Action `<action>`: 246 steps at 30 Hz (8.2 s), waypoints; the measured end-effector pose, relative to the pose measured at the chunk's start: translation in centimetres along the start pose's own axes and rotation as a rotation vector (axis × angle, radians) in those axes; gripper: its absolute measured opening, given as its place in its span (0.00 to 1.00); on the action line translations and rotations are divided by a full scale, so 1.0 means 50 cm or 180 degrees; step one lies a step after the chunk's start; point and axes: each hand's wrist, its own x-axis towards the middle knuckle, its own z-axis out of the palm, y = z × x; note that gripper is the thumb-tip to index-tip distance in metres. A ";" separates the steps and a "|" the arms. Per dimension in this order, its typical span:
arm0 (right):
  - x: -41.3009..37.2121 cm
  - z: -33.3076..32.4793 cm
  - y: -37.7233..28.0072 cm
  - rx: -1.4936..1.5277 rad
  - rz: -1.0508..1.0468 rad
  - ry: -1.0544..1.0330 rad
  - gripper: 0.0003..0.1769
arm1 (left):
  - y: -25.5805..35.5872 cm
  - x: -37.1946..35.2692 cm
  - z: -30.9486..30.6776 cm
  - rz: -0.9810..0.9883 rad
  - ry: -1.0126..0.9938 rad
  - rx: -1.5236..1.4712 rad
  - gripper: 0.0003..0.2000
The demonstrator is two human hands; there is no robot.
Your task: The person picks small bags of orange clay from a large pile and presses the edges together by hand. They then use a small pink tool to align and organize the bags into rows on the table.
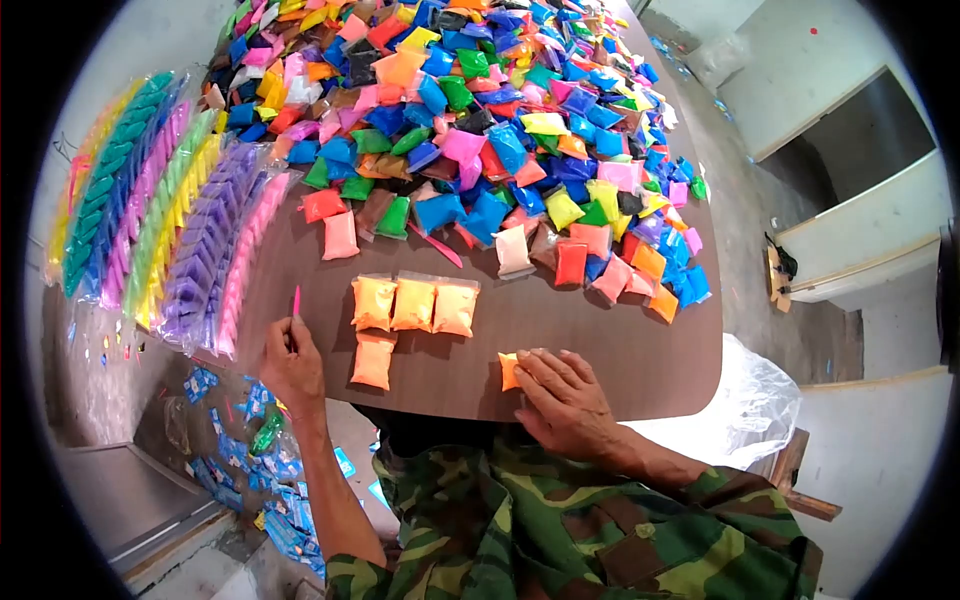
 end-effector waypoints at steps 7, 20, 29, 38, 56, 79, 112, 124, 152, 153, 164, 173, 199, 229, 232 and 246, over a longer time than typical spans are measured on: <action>-0.017 0.020 -0.024 0.0051 0.0094 -0.0188 0.38 | -0.006 -0.002 -0.002 -0.0026 -0.0028 -0.0028 0.05; 0.014 0.032 -0.009 0.0149 0.0043 0.0147 0.33 | 0.005 0.001 0.001 0.0050 0.0028 0.0001 0.05; -0.008 0.031 -0.027 -0.0021 0.0191 0.0333 0.32 | 0.006 0.004 -0.005 0.0067 0.0034 -0.0032 0.05; -0.039 0.021 -0.065 0.0145 0.0571 -0.0073 0.40 | -0.003 0.004 -0.003 0.0147 0.0017 0.0031 0.04; -0.011 -0.012 0.007 0.0175 0.0096 0.0138 0.36 | 0.001 0.005 -0.004 0.0086 0.0008 0.0044 0.05; -0.025 0.040 0.018 0.0182 0.0189 0.0351 0.35 | 0.003 -0.005 0.004 -0.0239 0.0075 0.0001 0.07; 0.001 0.033 -0.003 -0.0303 -0.0027 -0.0063 0.38 | -0.015 -0.001 0.005 0.0011 0.0203 -0.0222 0.04; -0.018 0.042 0.007 0.0036 0.0042 0.0177 0.39 | 0.003 0.002 -0.006 -0.0193 0.0057 -0.0171 0.07; -0.025 0.034 0.041 0.0111 0.0212 0.0166 0.36 | -0.019 -0.002 0.008 -0.0201 0.0078 -0.0133 0.07; -0.025 0.036 0.042 0.0131 0.0248 0.0196 0.37 | -0.021 0.000 0.008 -0.0207 0.0079 -0.0113 0.07; -0.023 0.055 0.056 0.0366 0.0105 0.0527 0.34 | -0.008 0.002 -0.001 -0.0226 0.0021 0.0138 0.08; -0.053 0.057 0.019 0.0461 -0.0148 0.0398 0.38 | -0.036 0.000 0.010 -0.0065 0.0098 0.0047 0.07; -0.054 0.073 0.026 0.0691 -0.0009 0.0937 0.35 | -0.008 0.000 -0.008 0.0088 -0.0008 0.0246 0.09; -0.034 0.079 0.080 0.0308 -0.0085 0.1484 0.18 | 0.294 -0.269 -0.048 -0.0684 -0.1593 -0.1404 0.08; -0.023 0.070 0.079 0.0416 -0.0110 0.1529 0.17 | 0.312 -0.268 -0.041 -0.0784 -0.1724 -0.1436 0.08; -0.106 0.071 0.086 0.0916 -0.0519 0.1431 0.18 | 0.387 -0.311 0.031 0.0163 -0.2060 -0.1403 0.04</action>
